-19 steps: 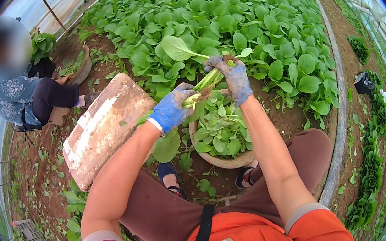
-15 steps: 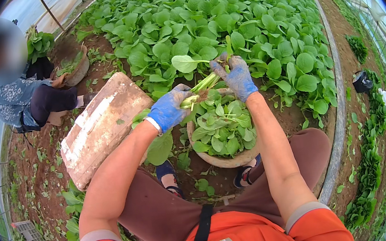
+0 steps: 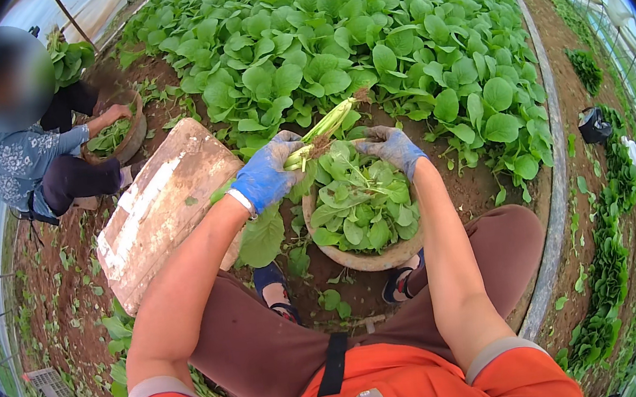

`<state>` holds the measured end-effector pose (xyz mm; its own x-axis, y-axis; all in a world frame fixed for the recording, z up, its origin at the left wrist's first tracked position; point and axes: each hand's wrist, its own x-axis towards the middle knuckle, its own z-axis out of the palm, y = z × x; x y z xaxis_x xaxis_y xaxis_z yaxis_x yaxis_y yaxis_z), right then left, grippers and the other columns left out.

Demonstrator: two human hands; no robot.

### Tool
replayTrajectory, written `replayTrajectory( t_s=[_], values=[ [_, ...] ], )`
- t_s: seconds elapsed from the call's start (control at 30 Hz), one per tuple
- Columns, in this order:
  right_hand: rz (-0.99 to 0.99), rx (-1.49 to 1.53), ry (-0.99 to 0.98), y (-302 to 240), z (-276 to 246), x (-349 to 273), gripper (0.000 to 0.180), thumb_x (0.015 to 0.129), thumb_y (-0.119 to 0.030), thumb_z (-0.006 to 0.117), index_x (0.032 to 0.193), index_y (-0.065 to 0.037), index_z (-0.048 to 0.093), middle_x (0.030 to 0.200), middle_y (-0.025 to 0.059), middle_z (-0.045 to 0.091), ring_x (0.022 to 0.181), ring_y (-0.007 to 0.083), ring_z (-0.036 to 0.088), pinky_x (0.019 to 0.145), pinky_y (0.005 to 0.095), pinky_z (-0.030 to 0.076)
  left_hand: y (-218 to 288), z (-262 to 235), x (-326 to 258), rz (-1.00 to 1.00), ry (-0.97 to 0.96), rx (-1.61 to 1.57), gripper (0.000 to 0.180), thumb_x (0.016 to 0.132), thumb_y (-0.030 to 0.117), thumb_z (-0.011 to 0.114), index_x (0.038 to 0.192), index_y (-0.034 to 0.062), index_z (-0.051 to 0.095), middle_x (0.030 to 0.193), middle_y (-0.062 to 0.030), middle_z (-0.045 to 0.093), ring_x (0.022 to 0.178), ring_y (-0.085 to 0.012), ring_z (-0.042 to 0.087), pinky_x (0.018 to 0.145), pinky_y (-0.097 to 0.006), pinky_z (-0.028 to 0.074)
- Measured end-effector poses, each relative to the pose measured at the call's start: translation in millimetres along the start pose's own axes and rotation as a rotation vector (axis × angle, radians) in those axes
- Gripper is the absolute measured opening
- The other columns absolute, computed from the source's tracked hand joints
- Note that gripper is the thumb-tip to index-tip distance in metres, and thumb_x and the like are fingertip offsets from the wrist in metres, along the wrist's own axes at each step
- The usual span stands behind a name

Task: The person harvests leafy green vegetables by hand, gathers them into bunches, and ties them with rubber bands. The person places the tied bunches on the ground and continues harvesting more vegetables.

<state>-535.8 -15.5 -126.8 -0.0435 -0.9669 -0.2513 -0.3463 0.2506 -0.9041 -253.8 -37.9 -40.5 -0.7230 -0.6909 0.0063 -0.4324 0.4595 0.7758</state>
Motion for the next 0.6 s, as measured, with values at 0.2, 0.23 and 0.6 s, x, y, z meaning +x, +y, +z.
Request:
replayTrajectory(
  t_s=[0.2,0.23,0.6],
  values=[
    [-0.243,0.497,0.069,-104,38,-30,0.032,0.089,-0.025,0.065,0.12,-0.014,0.065,0.096,0.0012,0.065,0.079,0.0089,0.055,0.069,0.0289,0.053,-6,-11,-13,-0.167,-0.038,-0.27,0.033,0.078,0.005,0.065,0.112,0.0042,0.064,0.117,-0.0052,0.048,0.102,-0.0164,0.05,0.092,-0.031,0.041],
    [-0.271,0.418,0.11,-110,36,-30,0.031,0.09,-0.025,0.065,0.119,-0.015,0.065,0.092,-0.0004,0.065,0.081,0.0091,0.056,0.068,0.0295,0.053,-3,-9,-11,-0.102,0.036,-0.349,0.038,0.077,0.0,0.062,0.114,0.0063,0.064,0.108,-0.0019,0.054,0.086,-0.0115,0.054,0.079,-0.027,0.046],
    [-0.446,0.084,0.038,-124,64,1,0.032,0.078,-0.025,0.067,0.099,-0.001,0.066,0.094,0.0189,0.066,0.088,0.0366,0.063,0.075,0.0428,0.049,11,-18,-2,-0.27,0.323,-0.828,0.028,0.083,0.008,0.068,0.111,0.0046,0.063,0.101,-0.003,0.066,0.09,-0.0128,0.062,0.08,-0.028,0.051]
  ],
)
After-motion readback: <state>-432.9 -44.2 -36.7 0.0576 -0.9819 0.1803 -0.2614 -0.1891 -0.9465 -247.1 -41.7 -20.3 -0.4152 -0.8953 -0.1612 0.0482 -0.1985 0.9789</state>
